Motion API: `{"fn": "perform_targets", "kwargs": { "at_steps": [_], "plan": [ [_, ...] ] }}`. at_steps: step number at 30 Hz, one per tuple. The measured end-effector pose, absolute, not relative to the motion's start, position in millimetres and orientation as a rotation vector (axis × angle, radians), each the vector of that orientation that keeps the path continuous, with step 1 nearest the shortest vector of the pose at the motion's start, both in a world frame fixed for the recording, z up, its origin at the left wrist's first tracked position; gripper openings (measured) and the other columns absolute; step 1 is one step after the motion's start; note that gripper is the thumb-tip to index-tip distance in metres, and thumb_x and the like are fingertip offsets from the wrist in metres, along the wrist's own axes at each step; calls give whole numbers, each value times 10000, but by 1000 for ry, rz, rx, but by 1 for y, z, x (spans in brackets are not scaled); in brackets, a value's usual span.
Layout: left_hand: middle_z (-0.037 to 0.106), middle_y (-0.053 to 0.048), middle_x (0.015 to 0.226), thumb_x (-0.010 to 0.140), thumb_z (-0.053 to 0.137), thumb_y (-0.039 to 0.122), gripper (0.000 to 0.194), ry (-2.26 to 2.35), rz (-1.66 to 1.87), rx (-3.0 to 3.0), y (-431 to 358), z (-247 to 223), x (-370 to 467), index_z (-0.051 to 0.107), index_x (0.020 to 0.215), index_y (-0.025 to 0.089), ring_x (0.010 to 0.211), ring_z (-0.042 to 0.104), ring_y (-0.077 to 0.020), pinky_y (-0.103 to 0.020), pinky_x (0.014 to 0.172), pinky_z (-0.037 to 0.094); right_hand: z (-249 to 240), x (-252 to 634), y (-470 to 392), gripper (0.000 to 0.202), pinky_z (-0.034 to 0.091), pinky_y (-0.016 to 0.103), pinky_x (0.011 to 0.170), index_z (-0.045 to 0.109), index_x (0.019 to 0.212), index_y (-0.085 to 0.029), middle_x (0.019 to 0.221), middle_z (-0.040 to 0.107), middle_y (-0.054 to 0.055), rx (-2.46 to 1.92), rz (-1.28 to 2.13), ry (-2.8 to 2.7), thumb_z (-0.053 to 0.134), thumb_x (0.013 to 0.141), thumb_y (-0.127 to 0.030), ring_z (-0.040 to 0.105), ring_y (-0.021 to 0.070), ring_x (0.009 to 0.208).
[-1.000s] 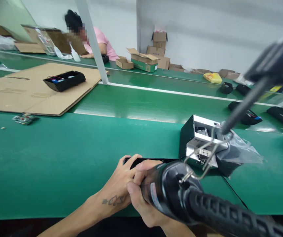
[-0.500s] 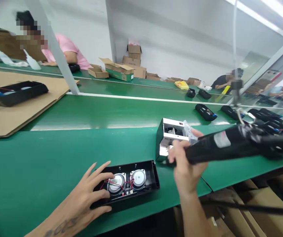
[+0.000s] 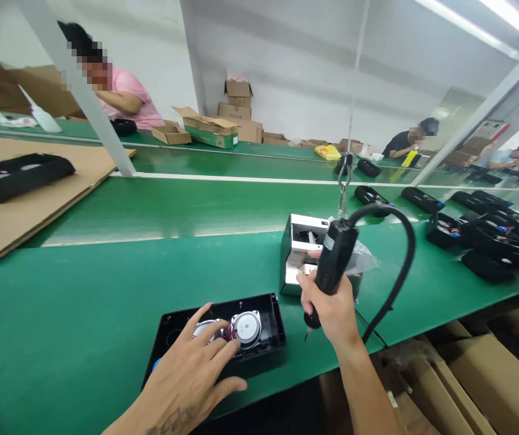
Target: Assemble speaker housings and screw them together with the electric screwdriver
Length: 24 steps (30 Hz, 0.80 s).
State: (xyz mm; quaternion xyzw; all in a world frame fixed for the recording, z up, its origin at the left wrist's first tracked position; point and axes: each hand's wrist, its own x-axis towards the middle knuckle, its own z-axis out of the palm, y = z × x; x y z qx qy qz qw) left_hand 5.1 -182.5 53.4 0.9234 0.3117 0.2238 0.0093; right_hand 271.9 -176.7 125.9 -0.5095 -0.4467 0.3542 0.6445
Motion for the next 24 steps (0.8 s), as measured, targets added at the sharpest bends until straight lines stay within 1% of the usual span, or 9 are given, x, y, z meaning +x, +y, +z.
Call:
{"fn": "perform_targets", "kwargs": {
  "at_steps": [3, 5, 7, 11, 16, 18, 21, 24],
  "plan": [
    [710, 31, 780, 955, 835, 452, 294, 952, 733, 2935, -184, 46, 5, 678, 1022, 212, 975, 739, -233, -575, 1282, 411, 128, 253, -206, 412, 395, 249, 423, 607, 1326, -262, 608, 534, -108, -989, 857, -940, 800, 962, -271, 463, 91, 403],
    [682, 36, 747, 1027, 745, 404, 212, 939, 775, 2949, -184, 42, 5, 665, 982, 213, 926, 724, -211, -530, 1275, 425, 132, 239, -218, 433, 394, 240, 417, 578, 1398, -296, 611, 538, -105, -867, 828, -901, 736, 1001, -226, 456, 88, 403],
    [662, 34, 724, 1074, 666, 399, 222, 940, 792, 2945, -184, 40, 5, 651, 953, 213, 886, 710, -202, -509, 1258, 443, 135, 225, -222, 459, 395, 239, 415, 553, 1445, -320, 611, 550, -99, -780, 800, -887, 689, 1023, -205, 450, 91, 404],
    [657, 32, 720, 1114, 586, 380, 236, 949, 772, 2926, -184, 44, 6, 638, 950, 218, 851, 697, -195, -488, 1219, 475, 128, 202, -216, 439, 425, 251, 425, 551, 1423, -373, 620, 555, -97, -721, 821, -968, 678, 1035, -213, 483, 108, 421],
    [665, 26, 708, 1159, 467, 365, 308, 943, 809, 2921, -184, 50, 8, 641, 958, 208, 870, 709, -202, -491, 1178, 495, 110, 192, -210, 491, 432, 249, 446, 493, 1473, -376, 663, 558, -96, -720, 870, -989, 652, 1048, -188, 500, 108, 445],
    [660, 29, 701, 1159, 468, 364, 311, 947, 797, 2917, -185, 52, 8, 634, 946, 210, 852, 705, -199, -491, 1175, 495, 109, 191, -210, 459, 439, 248, 458, 512, 1437, -379, 673, 565, -97, -724, 882, -996, 645, 1049, -172, 504, 106, 451],
    [661, 30, 707, 1139, 528, 362, 271, 946, 778, 2914, -185, 53, 7, 626, 935, 214, 845, 704, -200, -489, 1176, 490, 109, 188, -209, 400, 431, 242, 458, 540, 1387, -369, 666, 561, -101, -730, 885, -1037, 635, 1055, -168, 499, 102, 448],
    [664, 32, 712, 1120, 576, 352, 238, 939, 764, 2913, -185, 52, 7, 620, 931, 214, 861, 711, -201, -487, 1189, 474, 104, 187, -210, 383, 424, 250, 460, 523, 1381, -361, 655, 558, -103, -766, 874, -1100, 643, 1057, -195, 489, 105, 442]
  ]
}}
